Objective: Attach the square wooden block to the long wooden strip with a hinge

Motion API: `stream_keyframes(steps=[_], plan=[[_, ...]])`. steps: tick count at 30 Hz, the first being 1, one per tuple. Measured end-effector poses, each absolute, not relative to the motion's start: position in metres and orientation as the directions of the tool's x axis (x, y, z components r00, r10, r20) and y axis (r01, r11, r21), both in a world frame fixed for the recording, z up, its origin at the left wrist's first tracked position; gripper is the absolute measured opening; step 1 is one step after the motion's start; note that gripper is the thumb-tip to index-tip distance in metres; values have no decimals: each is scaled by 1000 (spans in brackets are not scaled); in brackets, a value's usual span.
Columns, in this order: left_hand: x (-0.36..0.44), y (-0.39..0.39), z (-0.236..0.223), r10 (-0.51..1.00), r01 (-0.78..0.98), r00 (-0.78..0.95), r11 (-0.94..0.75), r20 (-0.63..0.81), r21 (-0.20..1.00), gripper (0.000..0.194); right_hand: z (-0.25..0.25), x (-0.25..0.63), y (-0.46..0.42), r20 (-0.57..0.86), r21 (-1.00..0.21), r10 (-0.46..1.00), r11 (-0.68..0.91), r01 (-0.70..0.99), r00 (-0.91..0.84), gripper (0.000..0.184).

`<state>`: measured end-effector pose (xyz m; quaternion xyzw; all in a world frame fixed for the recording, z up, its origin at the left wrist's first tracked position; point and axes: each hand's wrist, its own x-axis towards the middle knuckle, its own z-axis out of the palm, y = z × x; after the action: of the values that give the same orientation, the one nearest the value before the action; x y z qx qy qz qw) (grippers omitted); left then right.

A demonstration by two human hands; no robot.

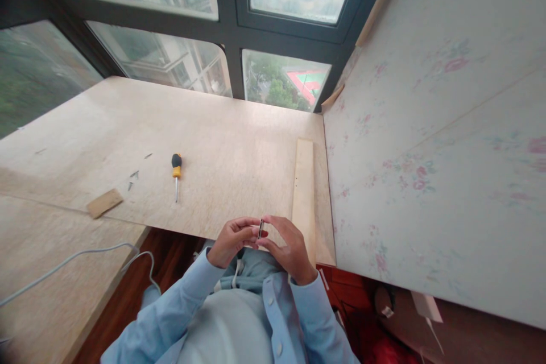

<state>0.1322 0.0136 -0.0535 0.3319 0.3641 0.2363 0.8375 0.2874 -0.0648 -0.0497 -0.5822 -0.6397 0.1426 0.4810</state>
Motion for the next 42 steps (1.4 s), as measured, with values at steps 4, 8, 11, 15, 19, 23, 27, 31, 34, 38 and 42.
stream_keyframes(steps=[4, 8, 11, 15, 19, 23, 27, 31, 34, 38, 42], plan=[[132, 13, -56, 654, -113, 607, 634, -453, 765, 44, -49, 288, -65, 460, -712, 881, 294, 638, 108, 43], [131, 12, -57, 648, -89, 612, 627, -454, 774, 45, -53, 288, -67, 470, -704, 878, 312, 638, 88, 47], [132, 12, -56, 649, -92, 617, 622, -445, 778, 45, -56, 288, -69, 469, -708, 878, 311, 634, 93, 53], [132, 12, -56, 650, -101, 616, 626, -445, 773, 45, -57, 287, -68, 467, -707, 879, 308, 636, 93, 55], [131, 12, -56, 650, -115, 614, 634, -447, 765, 44, -56, 285, -66, 470, -710, 878, 310, 633, 97, 55], [129, 13, -56, 644, -131, 620, 648, -448, 750, 42, -54, 283, -65, 478, -717, 872, 319, 620, 105, 55], [127, 14, -57, 638, -147, 629, 658, -443, 739, 39, -53, 282, -64, 481, -725, 868, 316, 611, 122, 54], [126, 17, -60, 621, -170, 635, 693, -460, 701, 38, -55, 281, -64, 474, -747, 867, 306, 591, 150, 56], [124, 19, -61, 621, -196, 635, 705, -461, 681, 36, -57, 279, -63, 453, -765, 876, 289, 576, 162, 57], [120, 23, -62, 619, -241, 627, 732, -473, 638, 35, -55, 277, -60, 444, -770, 878, 273, 577, 177, 53], [115, 27, -64, 611, -260, 639, 743, -467, 616, 35, -50, 276, -57, 458, -736, 874, 273, 620, 160, 48]])
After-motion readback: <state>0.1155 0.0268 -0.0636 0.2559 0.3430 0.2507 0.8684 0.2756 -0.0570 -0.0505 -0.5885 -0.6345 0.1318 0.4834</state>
